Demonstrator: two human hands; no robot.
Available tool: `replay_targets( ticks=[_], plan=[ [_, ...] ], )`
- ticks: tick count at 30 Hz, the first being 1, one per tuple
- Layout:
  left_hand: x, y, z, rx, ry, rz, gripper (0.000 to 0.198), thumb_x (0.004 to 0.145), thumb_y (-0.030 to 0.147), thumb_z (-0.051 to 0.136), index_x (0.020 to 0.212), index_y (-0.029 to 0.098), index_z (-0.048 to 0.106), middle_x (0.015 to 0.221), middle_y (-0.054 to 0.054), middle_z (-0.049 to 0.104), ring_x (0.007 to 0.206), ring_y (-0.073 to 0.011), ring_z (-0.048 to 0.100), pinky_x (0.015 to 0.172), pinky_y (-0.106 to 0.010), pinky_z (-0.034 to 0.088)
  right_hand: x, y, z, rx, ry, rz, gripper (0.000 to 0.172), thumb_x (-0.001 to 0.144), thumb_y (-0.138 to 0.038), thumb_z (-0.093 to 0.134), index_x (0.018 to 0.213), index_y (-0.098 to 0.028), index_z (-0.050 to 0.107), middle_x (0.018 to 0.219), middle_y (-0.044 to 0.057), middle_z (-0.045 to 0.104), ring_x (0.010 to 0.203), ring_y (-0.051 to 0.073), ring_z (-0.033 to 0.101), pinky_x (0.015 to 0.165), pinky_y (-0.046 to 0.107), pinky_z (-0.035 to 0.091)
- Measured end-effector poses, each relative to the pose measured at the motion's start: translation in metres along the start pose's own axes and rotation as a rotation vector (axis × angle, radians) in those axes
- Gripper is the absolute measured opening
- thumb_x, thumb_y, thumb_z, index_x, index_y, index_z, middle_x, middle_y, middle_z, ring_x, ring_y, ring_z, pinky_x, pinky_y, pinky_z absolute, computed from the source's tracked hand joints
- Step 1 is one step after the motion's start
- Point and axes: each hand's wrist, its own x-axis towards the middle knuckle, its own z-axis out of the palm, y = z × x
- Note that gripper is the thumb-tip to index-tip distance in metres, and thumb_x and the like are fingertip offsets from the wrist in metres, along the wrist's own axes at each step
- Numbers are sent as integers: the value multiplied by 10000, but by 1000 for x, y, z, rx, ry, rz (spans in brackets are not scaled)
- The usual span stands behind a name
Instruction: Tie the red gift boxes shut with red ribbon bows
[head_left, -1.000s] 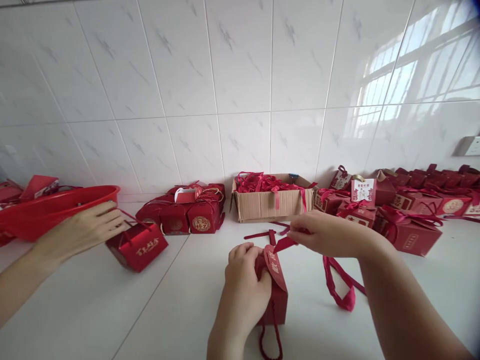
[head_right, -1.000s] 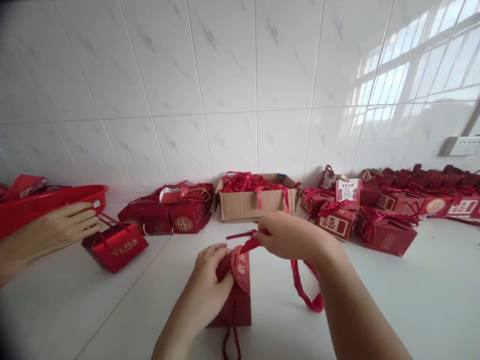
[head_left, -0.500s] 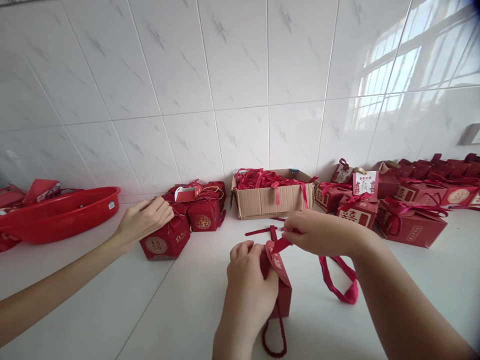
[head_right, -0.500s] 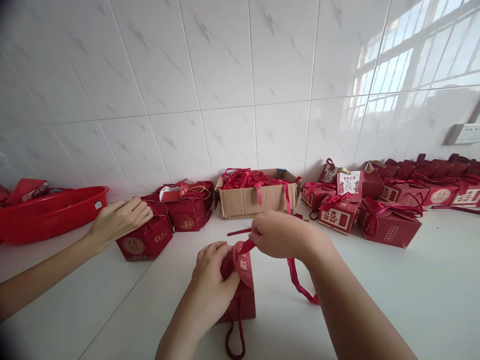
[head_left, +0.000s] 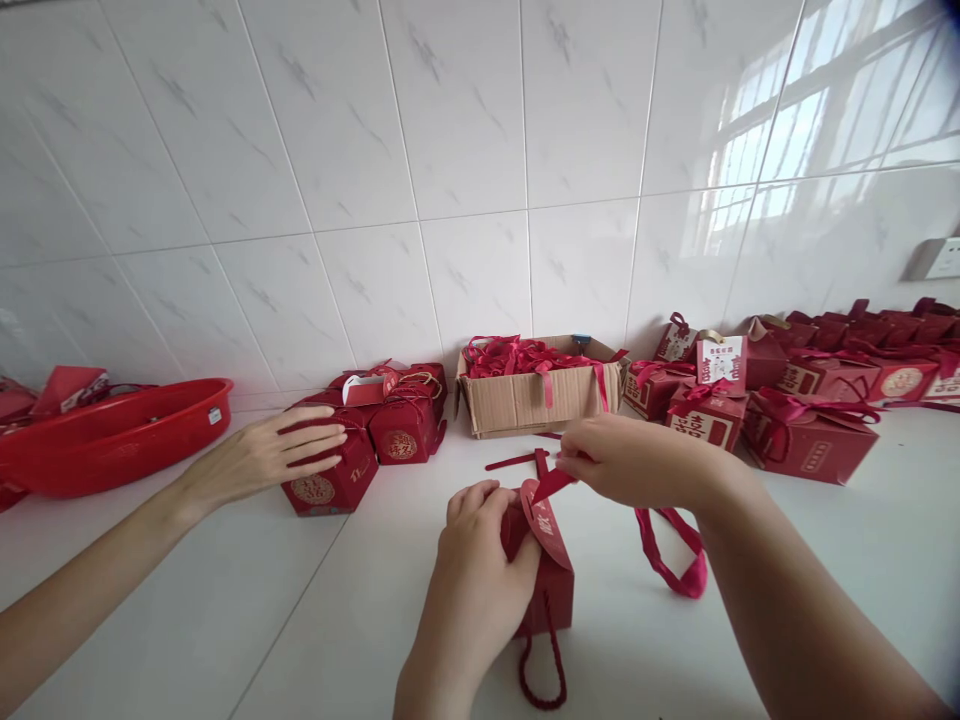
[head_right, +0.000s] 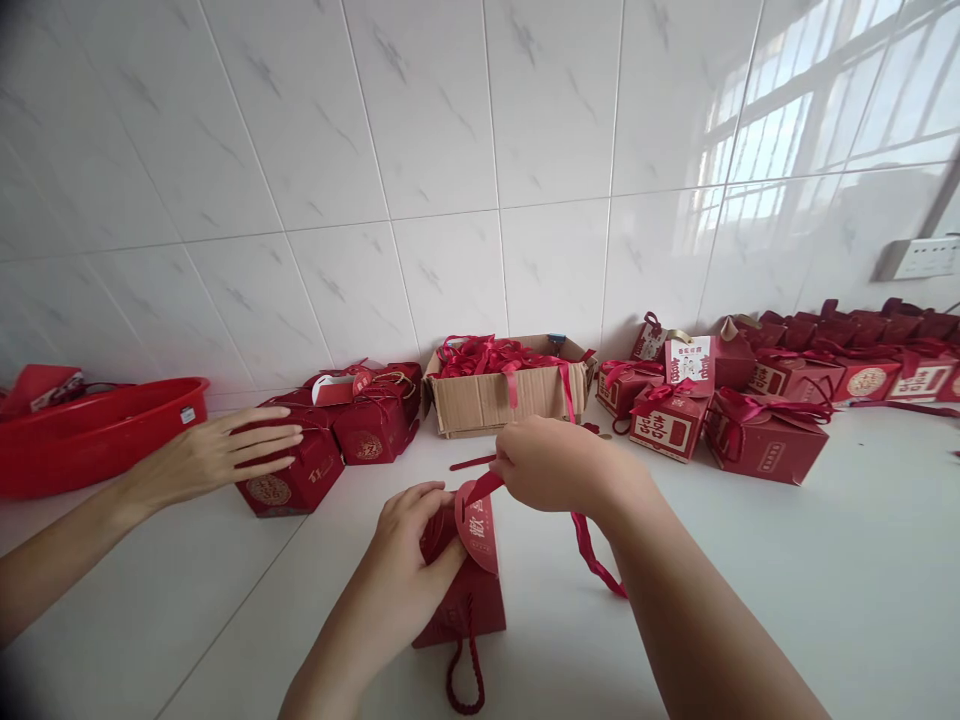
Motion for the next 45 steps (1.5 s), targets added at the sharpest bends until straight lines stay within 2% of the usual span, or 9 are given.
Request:
replay_targets(
  ticks=[13,18,23,28,34,39,45],
  plan=[
    [1,-5,-1,-79,28,-19,159,756,353,617,908,343,663,1111,-7,653,1185,-279,528,944,-464,471,-2,-3,2,20,-28,-41,283,842,-205,398,576,-170,312,586,-10,411,517,96,277,458,254,228],
    [2,-7,0,-36,11,-30,149,772,334,594,906,333,660,1127,4,646,1193,-260,524,963,-441,468,-6,-1,-2,27,-10,12,266,864,-249,397,614,-179,342,614,-7,430,520,98,296,451,249,233],
    [1,-1,0,14,-2,-56,211,752,341,590,949,310,658,1136,-13,639,1205,-258,520,967,-384,466,-7,-3,-3,5,-21,46,264,871,-254,395,619,-179,362,599,-8,437,496,94,289,444,247,230],
    [0,10,-1,30,-19,-79,230,748,309,592,970,330,651,1125,0,648,1202,-268,518,948,-380,468,-4,-7,-1,-53,-32,-28,270,873,-178,390,603,-166,392,604,6,454,506,94,312,468,252,224],
    [1,10,2,12,-30,-77,214,744,400,548,929,359,647,1120,22,633,1239,-265,484,972,-385,448,-4,-7,-2,-92,-42,-24,275,867,-154,376,592,-169,389,597,4,470,508,98,328,461,254,226],
    [1,10,4,-31,-37,-63,240,767,383,541,971,300,635,1146,-38,615,1229,-286,463,977,-416,429,-4,-1,-2,-17,-7,42,257,864,-211,396,610,-173,401,635,5,502,520,98,345,461,245,250],
    [2,13,7,5,-59,-80,214,808,331,518,990,261,607,1146,-67,599,1186,-271,442,962,-412,400,-5,1,-3,23,-1,30,228,861,-225,404,642,-174,441,655,15,520,538,104,377,477,245,255]
  ],
)
